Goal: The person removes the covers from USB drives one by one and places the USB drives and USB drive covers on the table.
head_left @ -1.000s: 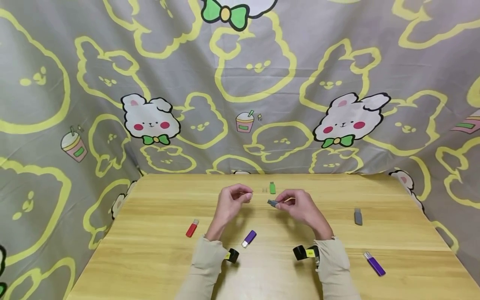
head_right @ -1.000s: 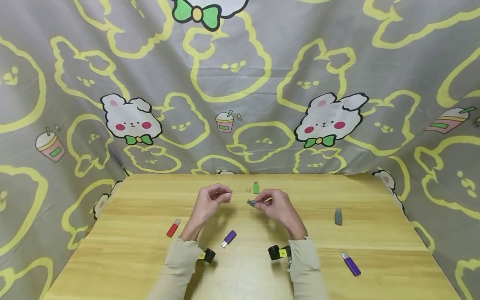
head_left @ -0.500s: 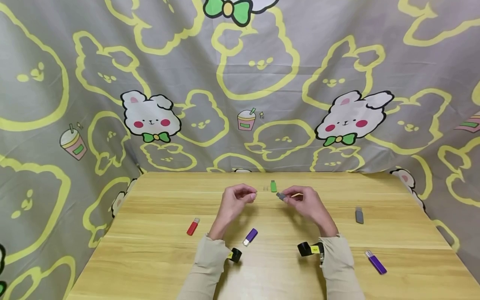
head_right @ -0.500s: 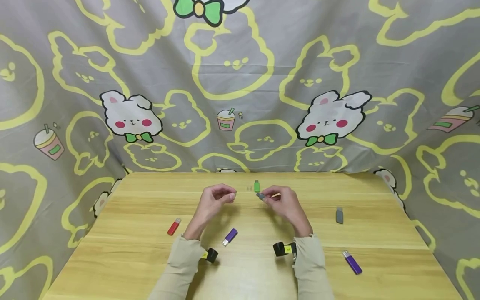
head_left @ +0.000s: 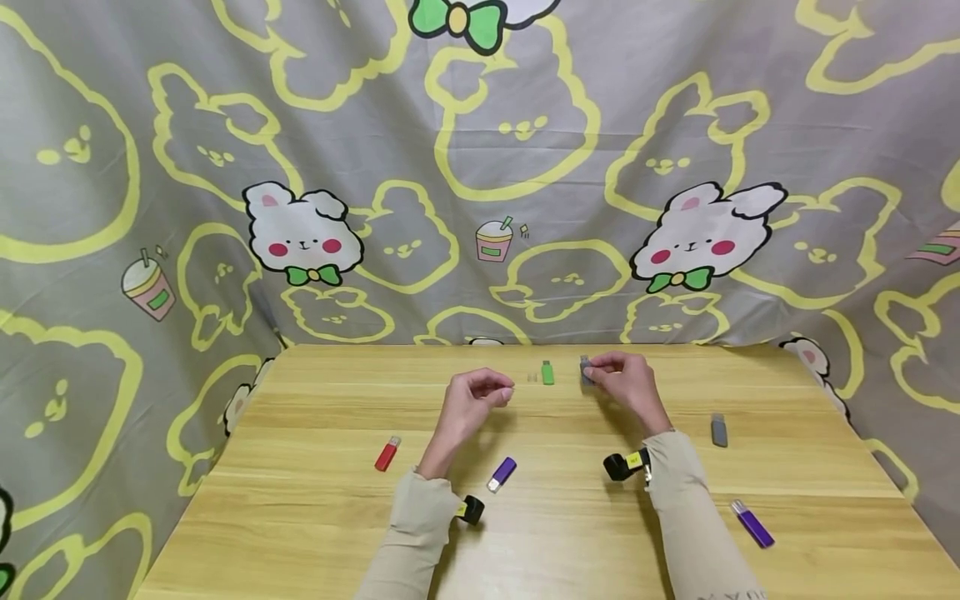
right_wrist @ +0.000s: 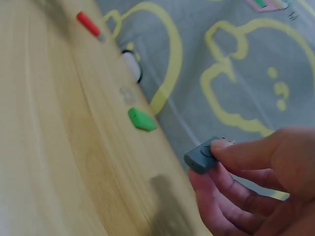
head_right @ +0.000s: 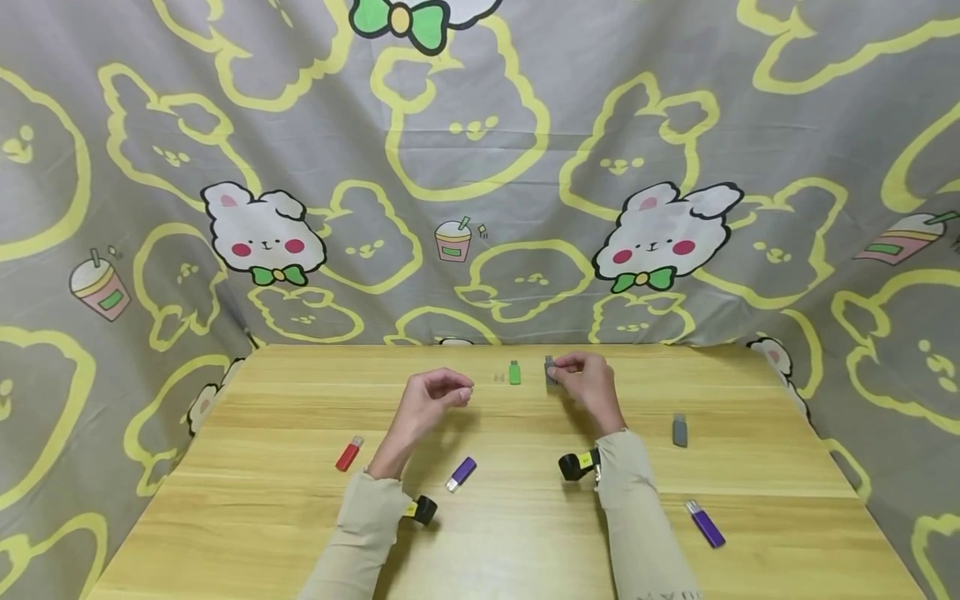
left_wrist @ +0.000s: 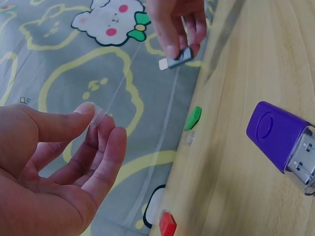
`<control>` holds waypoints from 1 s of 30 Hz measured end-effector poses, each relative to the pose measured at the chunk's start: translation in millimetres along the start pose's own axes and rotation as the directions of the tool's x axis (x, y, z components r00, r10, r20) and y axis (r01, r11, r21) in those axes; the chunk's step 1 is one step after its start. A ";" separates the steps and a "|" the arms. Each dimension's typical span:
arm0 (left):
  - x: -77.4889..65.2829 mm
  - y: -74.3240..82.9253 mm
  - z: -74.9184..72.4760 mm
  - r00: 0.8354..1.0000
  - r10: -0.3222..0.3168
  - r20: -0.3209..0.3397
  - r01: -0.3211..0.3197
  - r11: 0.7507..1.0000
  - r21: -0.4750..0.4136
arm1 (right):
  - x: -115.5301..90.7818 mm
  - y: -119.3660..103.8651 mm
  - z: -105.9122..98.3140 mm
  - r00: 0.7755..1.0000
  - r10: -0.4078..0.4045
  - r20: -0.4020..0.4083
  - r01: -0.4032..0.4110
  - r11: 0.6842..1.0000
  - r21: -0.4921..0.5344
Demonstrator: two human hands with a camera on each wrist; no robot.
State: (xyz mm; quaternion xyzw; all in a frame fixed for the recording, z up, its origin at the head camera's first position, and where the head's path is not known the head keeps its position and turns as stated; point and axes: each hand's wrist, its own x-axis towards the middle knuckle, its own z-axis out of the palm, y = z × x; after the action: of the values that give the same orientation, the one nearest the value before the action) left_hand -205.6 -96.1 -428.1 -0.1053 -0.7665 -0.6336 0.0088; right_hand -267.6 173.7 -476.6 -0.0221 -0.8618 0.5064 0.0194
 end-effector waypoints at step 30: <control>-1.0 0.3 1.4 0.999 -0.029 0.019 0.029 1.000 0.002 | 25.5 3.1 17.3 0.996 0.010 -0.092 -0.038 0.951 -0.308</control>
State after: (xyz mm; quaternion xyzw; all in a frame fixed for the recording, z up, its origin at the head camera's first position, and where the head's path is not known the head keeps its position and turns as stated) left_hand -204.4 -94.8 -428.2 -0.1002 -0.7686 -0.6318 -0.0078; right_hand -294.0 161.5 -487.4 -0.0580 -0.9284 0.3637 0.0482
